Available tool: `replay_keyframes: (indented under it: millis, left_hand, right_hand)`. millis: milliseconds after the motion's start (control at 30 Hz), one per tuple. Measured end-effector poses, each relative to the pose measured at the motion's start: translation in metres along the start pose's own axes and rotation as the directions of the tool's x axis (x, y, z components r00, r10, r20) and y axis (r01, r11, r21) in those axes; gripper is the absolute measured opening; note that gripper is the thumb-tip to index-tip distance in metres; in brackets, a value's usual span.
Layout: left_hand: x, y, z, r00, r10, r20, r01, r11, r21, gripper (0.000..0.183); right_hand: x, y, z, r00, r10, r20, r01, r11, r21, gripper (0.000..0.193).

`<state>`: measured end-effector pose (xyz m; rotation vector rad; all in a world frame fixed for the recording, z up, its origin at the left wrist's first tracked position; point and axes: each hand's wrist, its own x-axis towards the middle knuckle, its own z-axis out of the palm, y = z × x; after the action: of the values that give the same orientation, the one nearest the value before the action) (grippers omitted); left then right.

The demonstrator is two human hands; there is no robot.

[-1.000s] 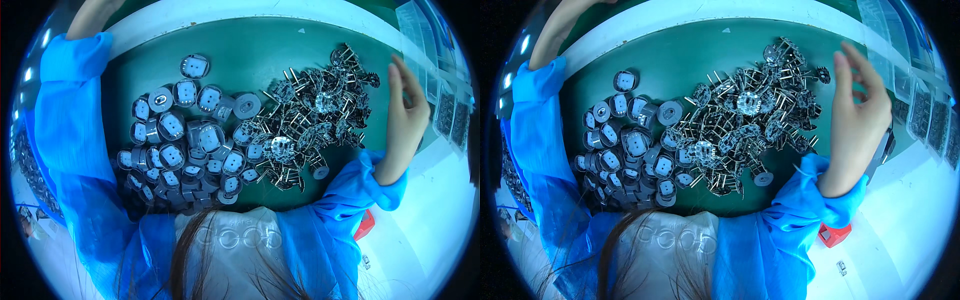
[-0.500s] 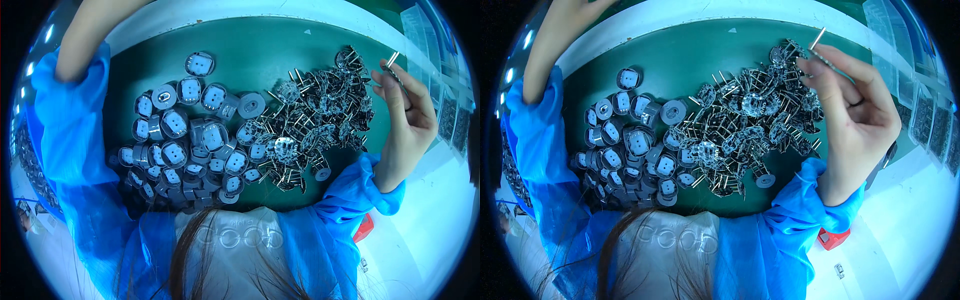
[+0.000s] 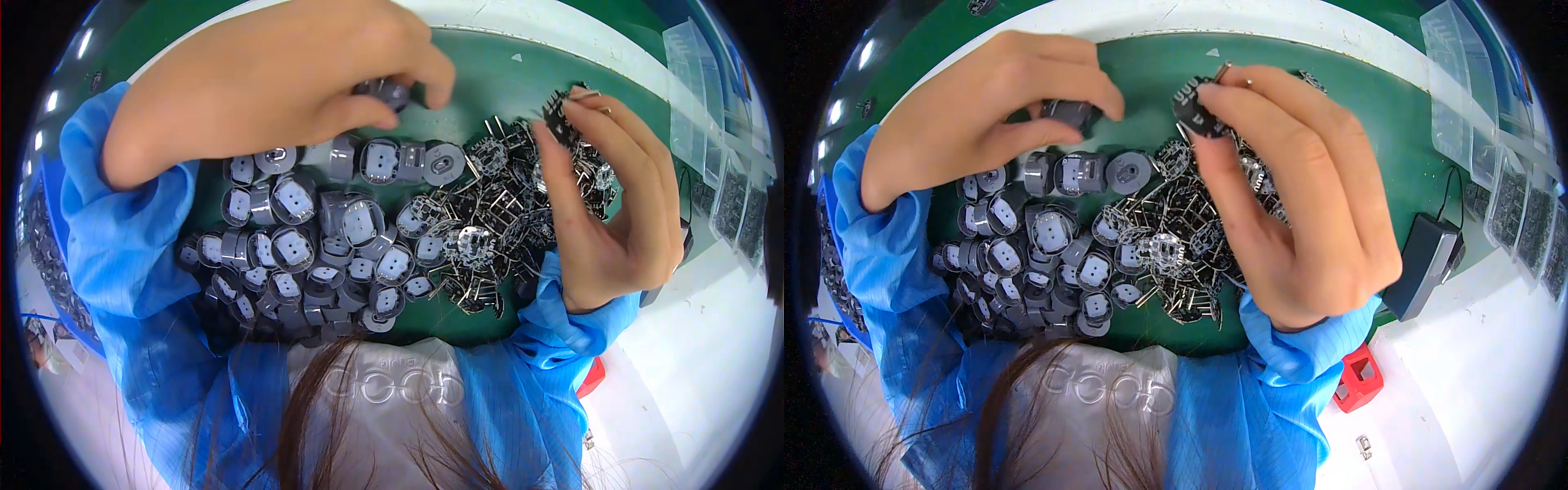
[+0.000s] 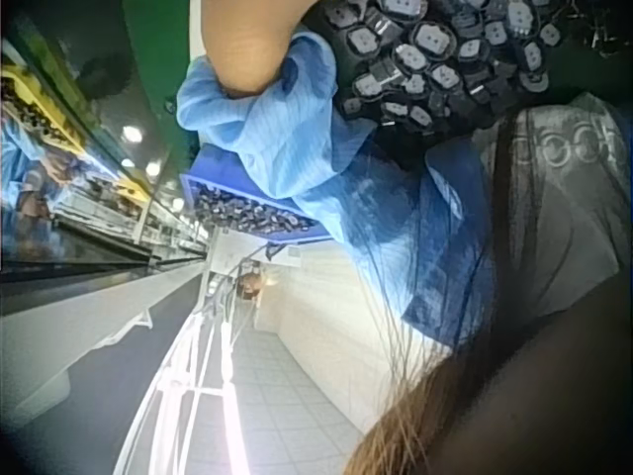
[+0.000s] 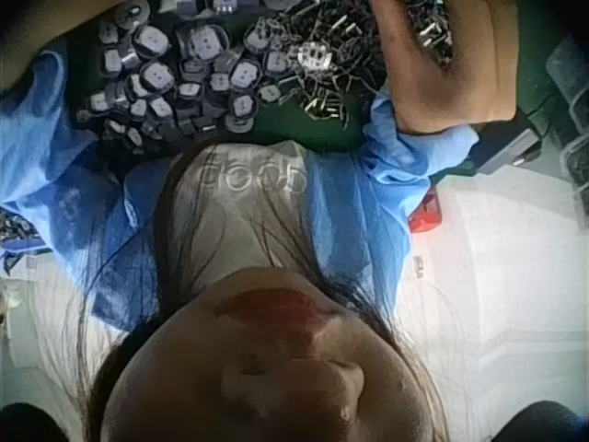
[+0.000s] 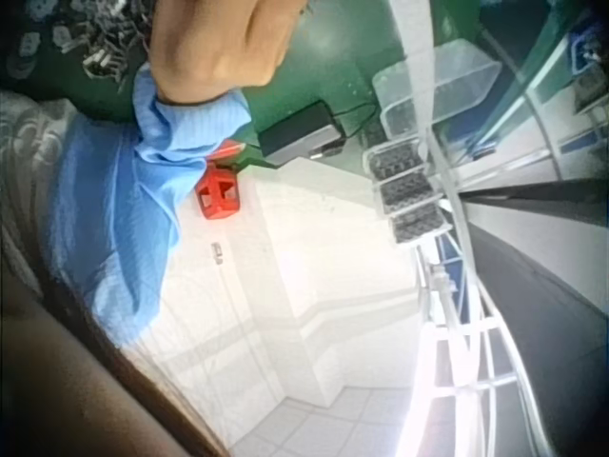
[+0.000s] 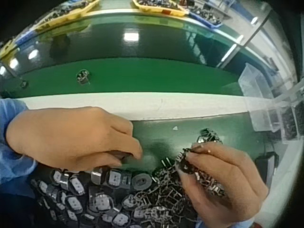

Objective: The person repeatedly picks up small grey plastic housings and metal pin connectors from a green workbench. They insert the metal pins into the housings by hand and place the assembled units back onto the table. The process is repetitive and involves handling small parts one at a time.

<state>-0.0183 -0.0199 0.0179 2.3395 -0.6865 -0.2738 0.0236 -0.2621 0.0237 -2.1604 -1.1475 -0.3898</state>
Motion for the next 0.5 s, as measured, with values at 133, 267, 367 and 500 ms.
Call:
replay_keyframes:
  millis: [133,267,367,500]
  left_hand:
    - [0.003,0.010,-0.009,0.978,-0.205,0.031,0.205,0.937,-0.283,0.031]
    - [0.010,0.022,-0.031,0.947,-0.245,0.208,0.321,0.696,-0.643,0.030]
    - [0.011,0.020,-0.028,0.948,-0.237,0.211,0.311,0.570,-0.761,0.032]
    - [0.005,0.010,-0.005,0.971,-0.203,0.128,0.224,0.579,-0.784,0.035]
  right_hand:
    - [0.002,-0.002,-0.003,0.999,0.017,0.043,-0.023,0.990,0.136,0.031]
    - [0.002,-0.007,-0.005,0.997,0.054,0.055,-0.063,0.982,0.180,0.027]
    - [-0.003,-0.006,-0.002,0.994,0.090,0.056,-0.101,0.966,0.239,0.030]
    - [-0.008,-0.009,-0.001,0.971,0.224,0.082,-0.237,0.867,0.437,0.030]
